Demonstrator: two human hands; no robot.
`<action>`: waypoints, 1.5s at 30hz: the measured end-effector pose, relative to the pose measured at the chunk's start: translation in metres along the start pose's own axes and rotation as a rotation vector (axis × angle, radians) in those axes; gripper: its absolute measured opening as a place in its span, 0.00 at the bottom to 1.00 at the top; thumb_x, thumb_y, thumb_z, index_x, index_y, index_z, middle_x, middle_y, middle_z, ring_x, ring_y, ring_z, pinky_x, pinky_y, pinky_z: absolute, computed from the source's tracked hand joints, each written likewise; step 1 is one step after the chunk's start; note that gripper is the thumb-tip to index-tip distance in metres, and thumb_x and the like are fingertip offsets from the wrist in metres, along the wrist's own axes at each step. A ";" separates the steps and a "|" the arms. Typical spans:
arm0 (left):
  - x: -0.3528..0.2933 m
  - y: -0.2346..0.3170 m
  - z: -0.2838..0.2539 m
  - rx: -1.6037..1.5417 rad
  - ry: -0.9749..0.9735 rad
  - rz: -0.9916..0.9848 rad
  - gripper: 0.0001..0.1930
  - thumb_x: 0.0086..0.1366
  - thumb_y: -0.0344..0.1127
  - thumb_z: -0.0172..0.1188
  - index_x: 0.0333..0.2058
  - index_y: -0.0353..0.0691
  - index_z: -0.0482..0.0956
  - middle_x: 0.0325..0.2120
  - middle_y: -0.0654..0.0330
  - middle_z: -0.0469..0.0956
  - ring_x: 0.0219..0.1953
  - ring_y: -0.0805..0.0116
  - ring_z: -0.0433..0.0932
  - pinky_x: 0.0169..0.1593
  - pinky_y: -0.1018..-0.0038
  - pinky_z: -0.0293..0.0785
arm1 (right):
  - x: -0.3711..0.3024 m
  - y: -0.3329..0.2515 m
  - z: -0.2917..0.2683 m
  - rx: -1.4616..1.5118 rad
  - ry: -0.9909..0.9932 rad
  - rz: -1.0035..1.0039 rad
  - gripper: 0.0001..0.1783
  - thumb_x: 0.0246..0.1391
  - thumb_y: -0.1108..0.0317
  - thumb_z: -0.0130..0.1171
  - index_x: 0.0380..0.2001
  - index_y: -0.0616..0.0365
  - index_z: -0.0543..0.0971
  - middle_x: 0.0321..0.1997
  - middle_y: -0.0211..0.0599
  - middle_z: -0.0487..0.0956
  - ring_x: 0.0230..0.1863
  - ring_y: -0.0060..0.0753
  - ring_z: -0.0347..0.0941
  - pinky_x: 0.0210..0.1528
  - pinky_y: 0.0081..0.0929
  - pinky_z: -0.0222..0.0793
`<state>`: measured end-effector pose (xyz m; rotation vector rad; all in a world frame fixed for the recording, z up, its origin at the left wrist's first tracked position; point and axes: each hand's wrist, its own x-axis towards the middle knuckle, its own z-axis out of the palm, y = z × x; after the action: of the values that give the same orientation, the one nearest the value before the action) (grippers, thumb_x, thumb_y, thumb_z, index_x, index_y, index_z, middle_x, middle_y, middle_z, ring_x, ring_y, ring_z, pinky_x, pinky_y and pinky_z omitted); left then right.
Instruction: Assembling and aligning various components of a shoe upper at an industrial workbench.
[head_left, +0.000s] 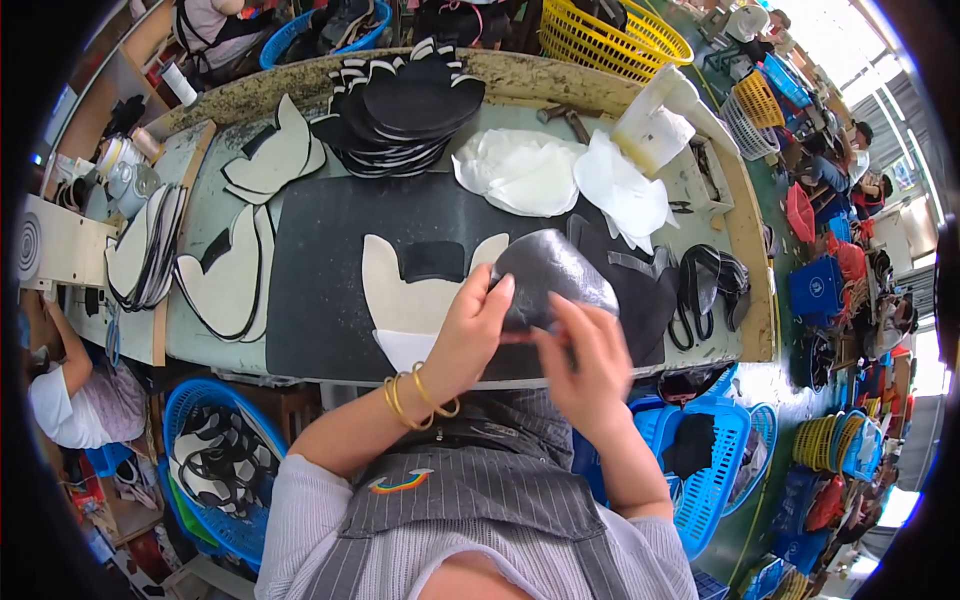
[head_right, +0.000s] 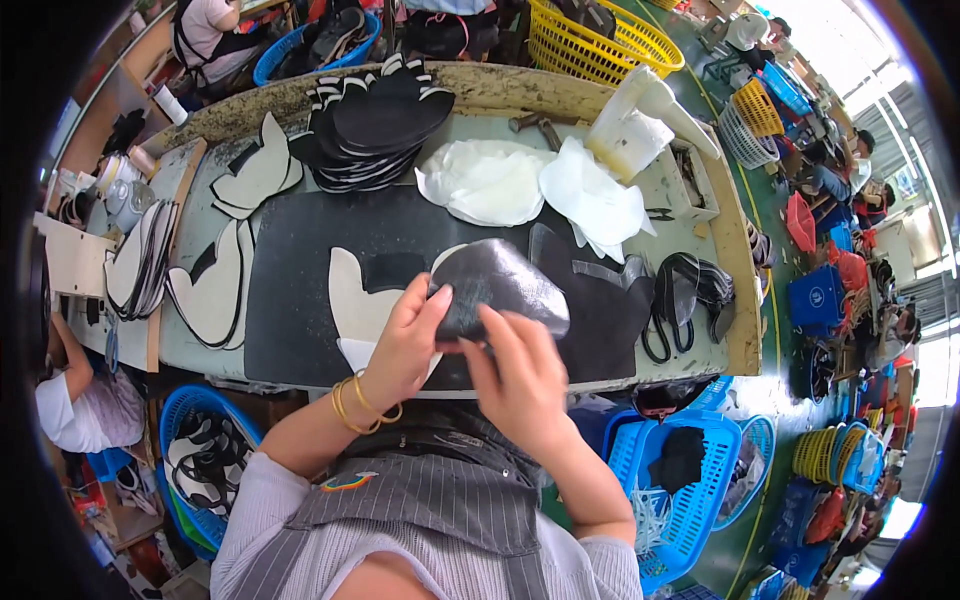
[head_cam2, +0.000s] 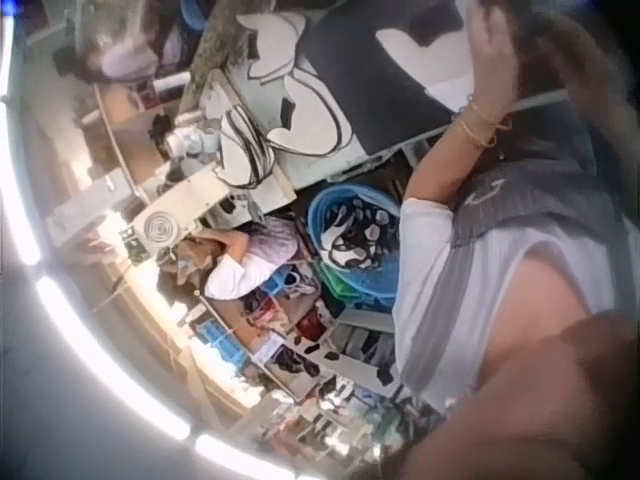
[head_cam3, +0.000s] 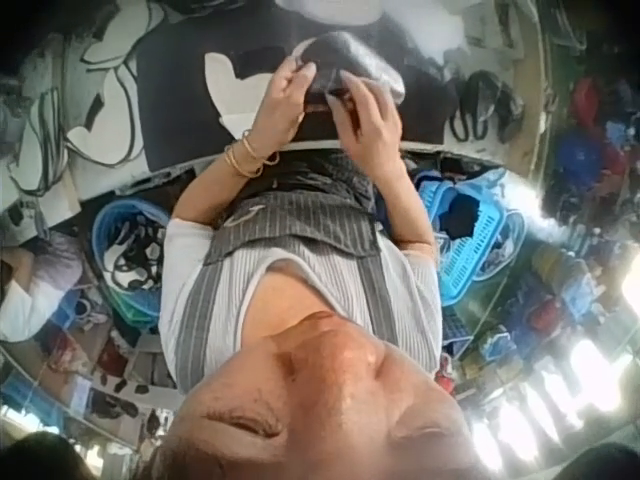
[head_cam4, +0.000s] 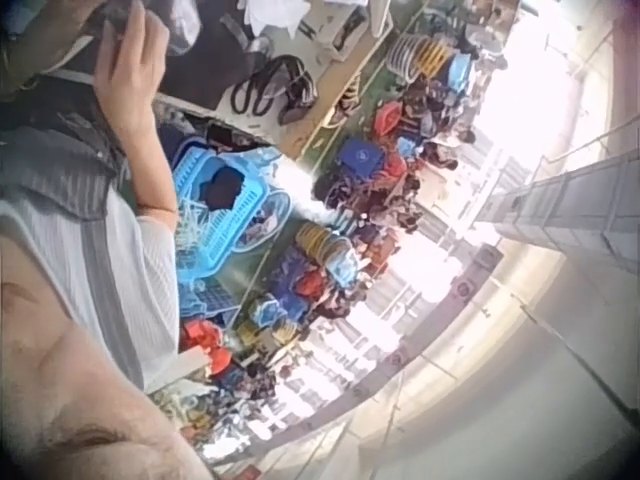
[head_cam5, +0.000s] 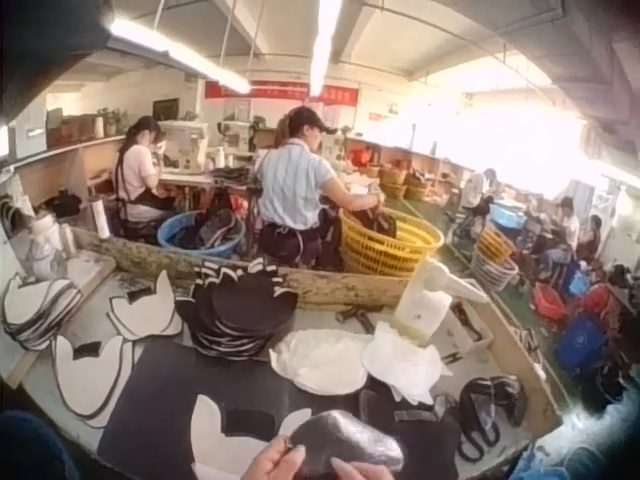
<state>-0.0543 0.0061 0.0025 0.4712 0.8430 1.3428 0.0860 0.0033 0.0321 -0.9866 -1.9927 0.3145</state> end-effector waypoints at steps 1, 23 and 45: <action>-0.012 0.008 0.002 0.010 -0.008 0.009 0.08 0.67 0.33 0.49 0.39 0.39 0.76 0.29 0.64 0.77 0.34 0.71 0.77 0.31 0.76 0.74 | 0.005 0.006 0.013 -0.023 -0.006 -0.079 0.17 0.45 0.77 0.62 0.41 0.66 0.76 0.35 0.42 0.73 0.29 0.40 0.70 0.30 0.30 0.69; -0.057 0.044 -0.036 0.128 -0.039 0.231 0.10 0.66 0.28 0.51 0.43 0.28 0.74 0.34 0.58 0.78 0.35 0.72 0.79 0.41 0.76 0.79 | 0.047 -0.040 0.028 -0.020 -0.033 -0.265 0.12 0.35 0.82 0.61 0.29 0.63 0.78 0.27 0.36 0.74 0.25 0.29 0.70 0.27 0.22 0.69; -0.056 -0.001 -0.038 0.280 0.238 0.200 0.13 0.68 0.39 0.52 0.31 0.35 0.76 0.21 0.73 0.67 0.26 0.86 0.60 0.28 0.85 0.58 | -0.043 -0.016 0.044 0.024 -0.007 0.224 0.07 0.58 0.74 0.51 0.40 0.60 0.73 0.27 0.37 0.75 0.22 0.28 0.70 0.24 0.25 0.63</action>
<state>-0.0825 -0.0549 -0.0079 0.6345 1.2162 1.4906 0.0556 -0.0327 -0.0108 -1.1973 -1.8830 0.4635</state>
